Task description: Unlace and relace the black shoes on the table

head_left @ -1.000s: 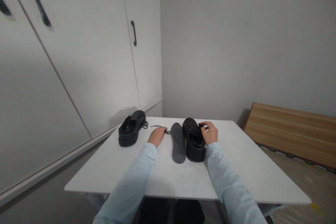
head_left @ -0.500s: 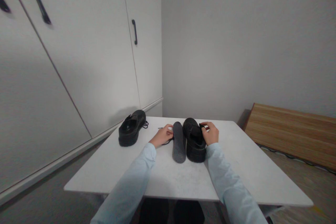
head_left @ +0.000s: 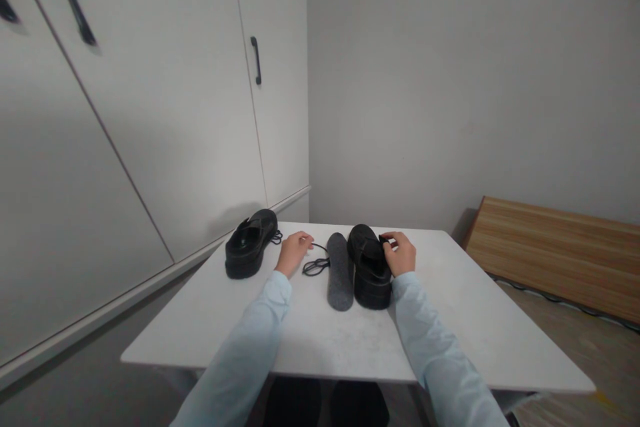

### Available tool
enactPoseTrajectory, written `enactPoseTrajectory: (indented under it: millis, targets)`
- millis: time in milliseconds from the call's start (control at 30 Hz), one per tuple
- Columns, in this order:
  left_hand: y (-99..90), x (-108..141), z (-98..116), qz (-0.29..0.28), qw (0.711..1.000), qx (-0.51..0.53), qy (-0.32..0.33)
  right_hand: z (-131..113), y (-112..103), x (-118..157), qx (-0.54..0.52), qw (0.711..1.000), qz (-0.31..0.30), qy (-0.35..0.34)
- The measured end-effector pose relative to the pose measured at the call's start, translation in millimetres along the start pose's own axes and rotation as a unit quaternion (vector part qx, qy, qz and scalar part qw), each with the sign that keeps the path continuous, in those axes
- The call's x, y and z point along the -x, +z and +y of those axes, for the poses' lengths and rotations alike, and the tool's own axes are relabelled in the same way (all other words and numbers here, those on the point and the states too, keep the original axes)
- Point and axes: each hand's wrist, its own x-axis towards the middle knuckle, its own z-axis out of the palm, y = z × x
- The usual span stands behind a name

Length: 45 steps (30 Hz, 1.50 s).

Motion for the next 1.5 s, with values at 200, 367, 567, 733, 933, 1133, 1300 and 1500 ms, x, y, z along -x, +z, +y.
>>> enactPoseTrajectory:
  millis: [200,367,567,733,933,1133,1300,1500]
  targets:
    - [23.8,15.6,12.0,-0.053,0.991,-0.064,0.101,-2.5,-0.8,-0.1,0.001,1.000,-0.002,0.001]
    - [34.5,20.7,12.9,-0.107,0.982,-0.099,0.120,-3.0,-0.5,-0.1,-0.003,1.000,0.001,0.000]
    - [38.8,18.9,11.7,-0.118,0.981,-0.107,0.109,-2.8,0.2,-0.2,-0.025,1.000,-0.008,-0.007]
    - [35.3,16.9,16.1,-0.087,0.986,-0.075,0.122,-3.4,0.4,0.8,-0.028,1.000,-0.011,-0.008]
    - [28.9,16.6,18.1,-0.115,0.986,-0.031,0.118,-2.2,2.2,1.4,-0.029,0.999,-0.008,-0.018]
    - [31.0,16.6,15.4,-0.117,0.986,-0.031,0.118,-4.9,2.6,3.6,-0.038,0.999,-0.005,-0.024]
    - [22.5,13.7,18.7,-0.084,0.992,-0.012,0.098,-8.4,1.6,4.3,-0.049,0.999,-0.002,-0.019]
    - [23.3,14.3,14.9,-0.106,0.989,-0.015,0.107,-7.0,3.1,4.0,-0.056,0.998,0.003,-0.008]
